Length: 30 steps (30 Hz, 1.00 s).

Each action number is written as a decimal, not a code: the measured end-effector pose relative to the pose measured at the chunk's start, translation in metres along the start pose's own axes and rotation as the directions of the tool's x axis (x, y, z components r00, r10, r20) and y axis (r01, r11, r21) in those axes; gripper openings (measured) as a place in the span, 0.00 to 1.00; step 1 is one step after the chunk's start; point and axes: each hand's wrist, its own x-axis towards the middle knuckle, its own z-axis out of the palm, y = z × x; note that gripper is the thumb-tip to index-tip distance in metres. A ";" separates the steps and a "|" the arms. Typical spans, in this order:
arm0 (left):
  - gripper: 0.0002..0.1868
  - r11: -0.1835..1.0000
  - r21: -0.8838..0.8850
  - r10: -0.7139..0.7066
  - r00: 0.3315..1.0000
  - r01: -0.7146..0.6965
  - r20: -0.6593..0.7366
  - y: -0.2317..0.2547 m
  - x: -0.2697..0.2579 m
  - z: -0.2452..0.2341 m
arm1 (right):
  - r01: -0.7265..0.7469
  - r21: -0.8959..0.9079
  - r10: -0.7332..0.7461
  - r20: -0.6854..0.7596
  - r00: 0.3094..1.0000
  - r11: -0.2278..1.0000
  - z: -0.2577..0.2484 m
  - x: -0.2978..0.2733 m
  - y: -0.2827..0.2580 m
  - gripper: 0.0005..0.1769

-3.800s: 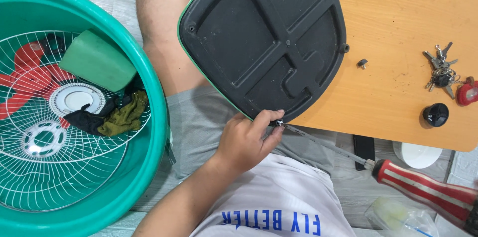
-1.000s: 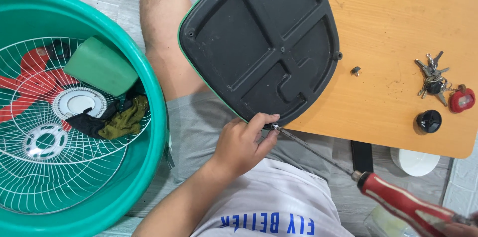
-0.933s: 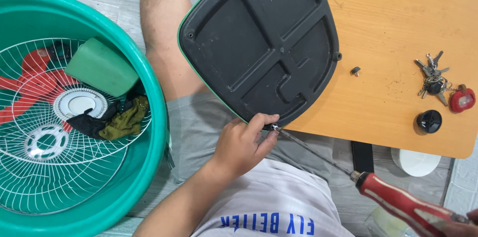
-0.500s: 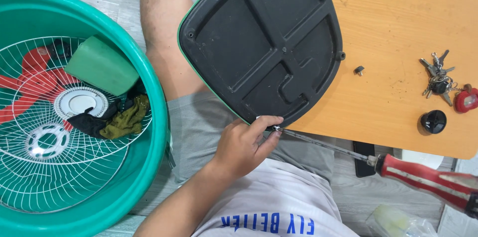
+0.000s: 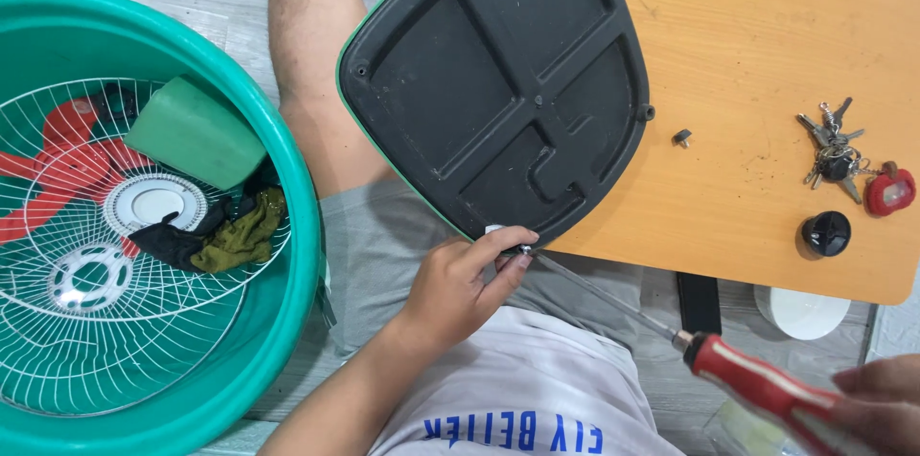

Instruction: Using a screwdriver to remove screws from the base of an electric fan for disassembly

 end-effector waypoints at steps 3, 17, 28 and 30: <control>0.13 0.999 0.021 -0.031 0.999 0.030 0.021 0.006 0.001 -0.005 | 0.471 -0.429 -0.625 -0.362 0.692 0.771 0.105 -0.056 0.068 0.19; 0.14 0.977 -0.154 -0.152 0.988 0.149 -0.007 0.002 -0.014 0.010 | 0.257 -0.821 -0.819 0.370 -0.439 -0.509 0.290 -0.233 0.187 0.12; 0.15 0.961 -0.151 -0.228 0.973 0.231 0.035 0.005 -0.014 0.004 | 0.172 -0.966 -0.861 -0.085 0.501 0.195 0.304 -0.253 0.181 0.16; 0.15 0.963 -0.129 -0.233 0.971 0.237 0.047 0.006 -0.014 0.004 | 0.389 -0.650 -0.686 -0.288 0.669 0.652 0.310 -0.248 0.170 0.17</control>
